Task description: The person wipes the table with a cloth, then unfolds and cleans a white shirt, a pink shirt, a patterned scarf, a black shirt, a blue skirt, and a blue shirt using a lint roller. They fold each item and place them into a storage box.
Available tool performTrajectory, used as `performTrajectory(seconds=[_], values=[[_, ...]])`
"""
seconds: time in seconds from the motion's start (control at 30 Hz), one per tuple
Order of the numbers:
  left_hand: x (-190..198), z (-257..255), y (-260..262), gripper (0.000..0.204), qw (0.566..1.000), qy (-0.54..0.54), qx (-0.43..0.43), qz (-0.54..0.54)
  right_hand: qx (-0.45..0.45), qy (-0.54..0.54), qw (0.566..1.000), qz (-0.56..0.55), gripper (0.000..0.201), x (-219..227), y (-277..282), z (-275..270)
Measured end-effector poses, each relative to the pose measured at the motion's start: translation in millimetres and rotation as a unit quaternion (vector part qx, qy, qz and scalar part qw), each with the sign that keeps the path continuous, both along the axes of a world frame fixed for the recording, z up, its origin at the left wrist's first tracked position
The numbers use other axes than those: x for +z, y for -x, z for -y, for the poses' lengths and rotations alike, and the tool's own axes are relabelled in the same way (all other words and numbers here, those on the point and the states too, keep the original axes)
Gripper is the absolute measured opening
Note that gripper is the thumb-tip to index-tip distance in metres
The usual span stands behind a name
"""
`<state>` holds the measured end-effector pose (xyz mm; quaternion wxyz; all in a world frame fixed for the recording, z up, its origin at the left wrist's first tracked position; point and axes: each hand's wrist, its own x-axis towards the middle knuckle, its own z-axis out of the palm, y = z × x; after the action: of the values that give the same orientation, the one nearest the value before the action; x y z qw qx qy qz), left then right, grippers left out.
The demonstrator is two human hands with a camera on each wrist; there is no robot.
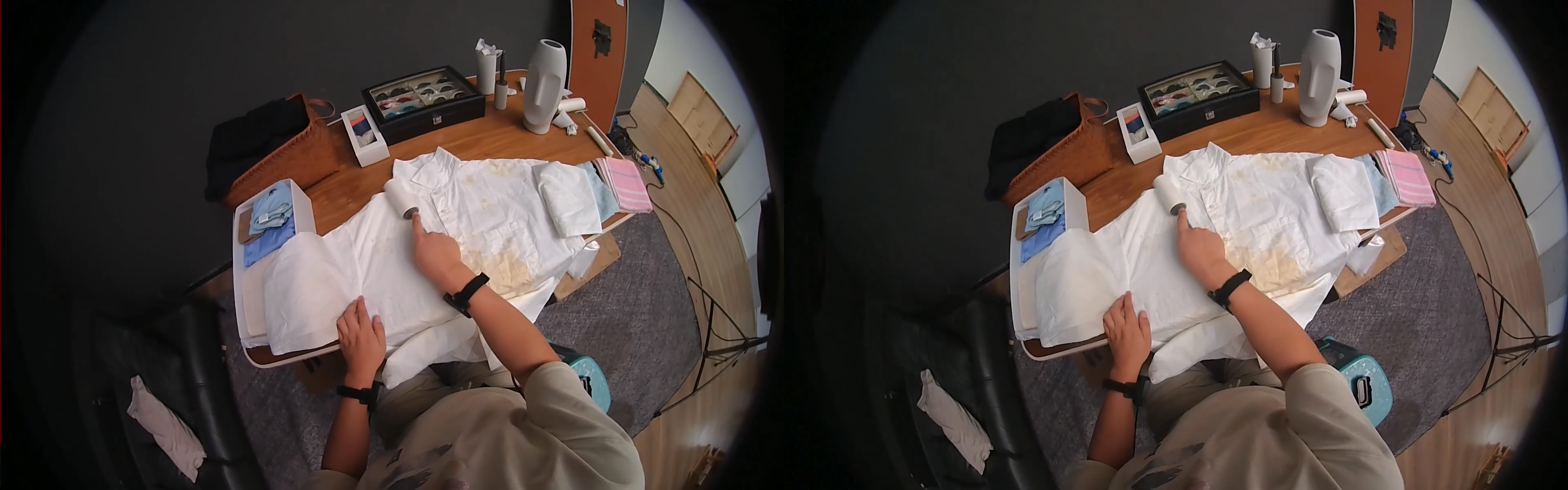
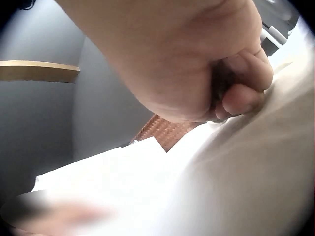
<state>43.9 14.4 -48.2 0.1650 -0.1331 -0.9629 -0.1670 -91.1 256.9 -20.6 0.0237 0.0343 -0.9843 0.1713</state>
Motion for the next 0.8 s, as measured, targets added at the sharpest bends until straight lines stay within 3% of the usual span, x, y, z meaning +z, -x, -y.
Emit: performTrajectory(seconds=[0.2, 0.3, 0.37, 0.57, 0.8], values=[[0, -1, 2, 0.056, 1.000, 0.015, -0.002, -0.018, -0.084, 0.024, 0.996, -0.010, 0.066, 24, 3, -20], [2, -4, 0, 0.056, 1.000, 0.020, 0.009, -0.008, -0.038, 0.049, 0.998, -0.033, 0.066, 28, -21, -11], [2, -4, 0, 0.056, 0.999, 0.027, 0.013, -0.012, 0.066, 0.035, 0.995, -0.069, 0.071, 26, -49, 4], [0, -2, 1, 0.057, 1.000, 0.000, 0.001, -0.007, 0.179, 0.042, 0.982, -0.031, 0.068, 9, -111, 43], [1, -2, 1, 0.057, 0.999, 0.030, 0.001, -0.021, 0.126, 0.016, 0.990, -0.068, 0.065, -3, -99, 27]])
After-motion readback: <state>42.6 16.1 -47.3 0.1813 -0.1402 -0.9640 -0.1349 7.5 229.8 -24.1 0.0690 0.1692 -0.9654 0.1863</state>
